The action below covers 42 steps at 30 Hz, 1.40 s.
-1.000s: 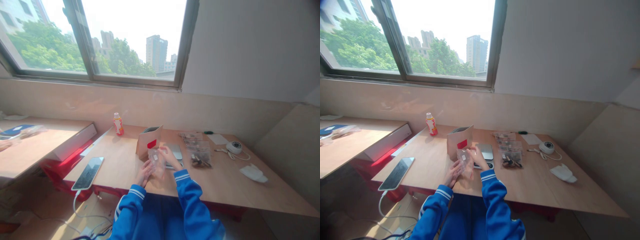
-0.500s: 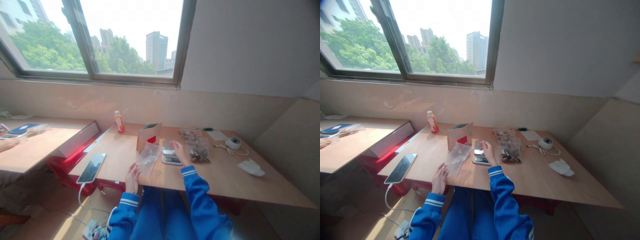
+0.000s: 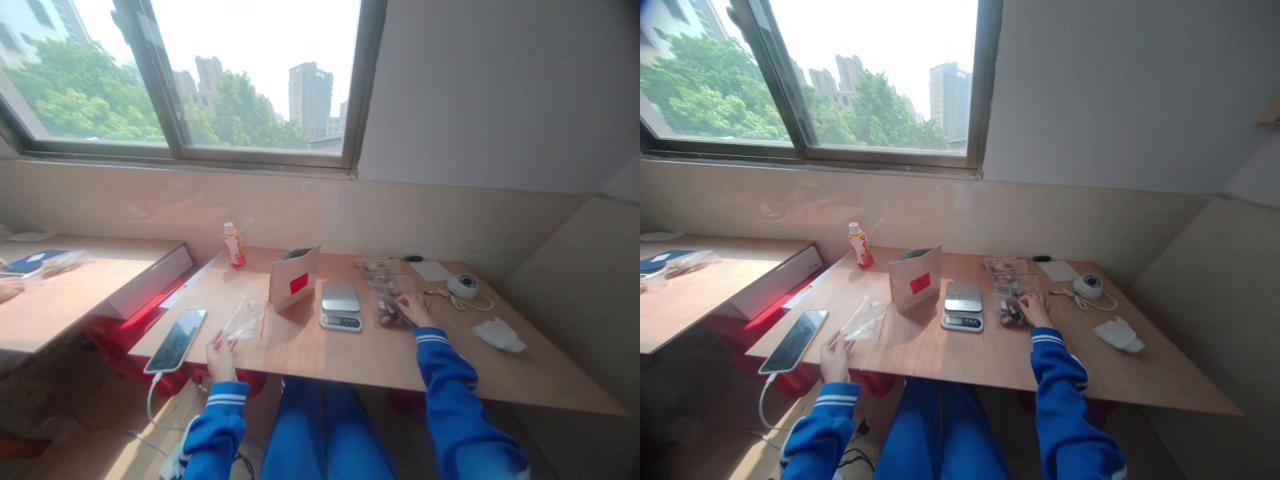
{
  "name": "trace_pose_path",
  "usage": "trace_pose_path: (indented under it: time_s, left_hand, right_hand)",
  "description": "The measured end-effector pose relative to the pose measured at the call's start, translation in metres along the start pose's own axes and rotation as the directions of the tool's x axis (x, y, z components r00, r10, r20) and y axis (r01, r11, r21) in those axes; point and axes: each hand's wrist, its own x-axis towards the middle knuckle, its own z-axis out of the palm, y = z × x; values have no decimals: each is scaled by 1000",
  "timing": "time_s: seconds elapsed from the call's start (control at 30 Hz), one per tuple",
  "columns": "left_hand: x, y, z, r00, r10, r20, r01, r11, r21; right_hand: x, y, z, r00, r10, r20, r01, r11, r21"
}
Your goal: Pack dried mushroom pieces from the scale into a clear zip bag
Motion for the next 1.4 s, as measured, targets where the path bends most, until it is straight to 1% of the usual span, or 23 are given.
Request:
trace_pose_path:
  time_s: [0.07, 0.1, 0.13, 0.17, 0.23, 0.3, 0.33, 0.4, 0.53, 0.7, 0.77, 0.83, 0.87, 0.93, 0.97, 1.03, 1.07, 1.1, 1.13, 1.2, 1.27, 1.33, 1.4]
  left_hand:
    - [1, 6, 10, 995, 96, 38, -103, 957, 273]
    - [1, 8, 15, 982, 185, 50, -189, 896, 402]
    - [-1, 10, 20, 954, 289, 78, -289, 816, 501]
    - [-3, 11, 24, 911, 392, 128, -392, 727, 563]
    - [-7, 7, 34, 808, 519, 280, -572, 573, 588]
    - [-8, -3, 41, 730, 494, 472, -682, 494, 539]
    - [-7, -10, 43, 705, 441, 555, -708, 485, 514]
    - [-4, -24, 45, 683, 346, 644, -719, 477, 506]
    - [3, -37, 43, 679, 284, 677, -720, 439, 537]
    - [-5, -23, 41, 688, 300, 661, -722, 379, 579]
    - [-15, -14, 39, 679, 325, 658, -726, 431, 536]
    - [-32, -6, 37, 659, 303, 688, -701, 577, 418]
    - [-44, -1, 36, 641, 270, 719, -657, 676, 332]
    - [-76, 8, 37, 636, 152, 756, -473, 851, 227]
    - [-94, 14, 40, 614, 100, 783, -394, 898, 194]
    - [-132, 25, 47, 521, 63, 851, -276, 956, 98]
    - [-150, 30, 52, 468, 60, 882, -213, 976, 47]
    - [-165, 35, 56, 431, 64, 900, -147, 989, 0]
    - [-176, 40, 61, 411, 67, 909, -82, 996, -36]
    - [-189, 46, 66, 428, 68, 901, 7, 997, -78]
    - [-189, 46, 68, 478, 75, 875, 34, 994, -104]
    - [-181, 43, 66, 521, 75, 850, 12, 995, -95]
    - [-170, 39, 61, 558, 47, 829, -17, 999, -46]
  right_hand:
    - [-5, 10, 2, 999, 20, 47, -20, 1000, -8]
    - [-6, 14, 4, 998, 20, 62, -20, 1000, 2]
    - [-7, 15, 5, 998, 8, 65, -9, 1000, 18]
    - [-6, 16, 6, 998, -15, 64, 13, 999, 39]
    - [-2, 11, 9, 996, -54, 76, 49, 997, 68]
    - [4, 3, 11, 993, -48, 104, 43, 998, 52]
    - [7, -2, 12, 993, -29, 115, 26, 999, 23]
    - [11, -10, 12, 992, 14, 127, -7, 999, -50]
    - [11, -15, 6, 987, 43, 154, -25, 993, -117]
    - [-4, -20, -20, 973, 26, 229, 13, 986, -166]
    - [-15, -26, -37, 973, 19, 232, 20, 986, -167]
    - [-29, -36, -56, 977, 26, 210, 6, 989, -151]
    - [-37, -43, -65, 979, 26, 200, 0, 991, -131]
    - [-57, -63, -83, 983, 5, 184, 11, 997, -83]
    - [-67, -76, -90, 986, -20, 164, 31, 997, -68]
    - [-86, -107, -99, 990, -63, 128, 63, 998, 4]
    - [-95, -125, -101, 989, -88, 120, 79, 994, 77]
    - [-103, -143, -101, 988, -107, 111, 86, 980, 179]
    - [-110, -161, -100, 986, -129, 104, 93, 949, 301]
    - [-121, -193, -92, 985, -135, 108, 56, 841, 537]
    - [-130, -218, -81, 983, -114, 145, -21, 712, 702]
    - [-138, -236, -68, 981, -88, 171, -83, 609, 789]
    - [-146, -246, -56, 980, -79, 183, -108, 563, 819]
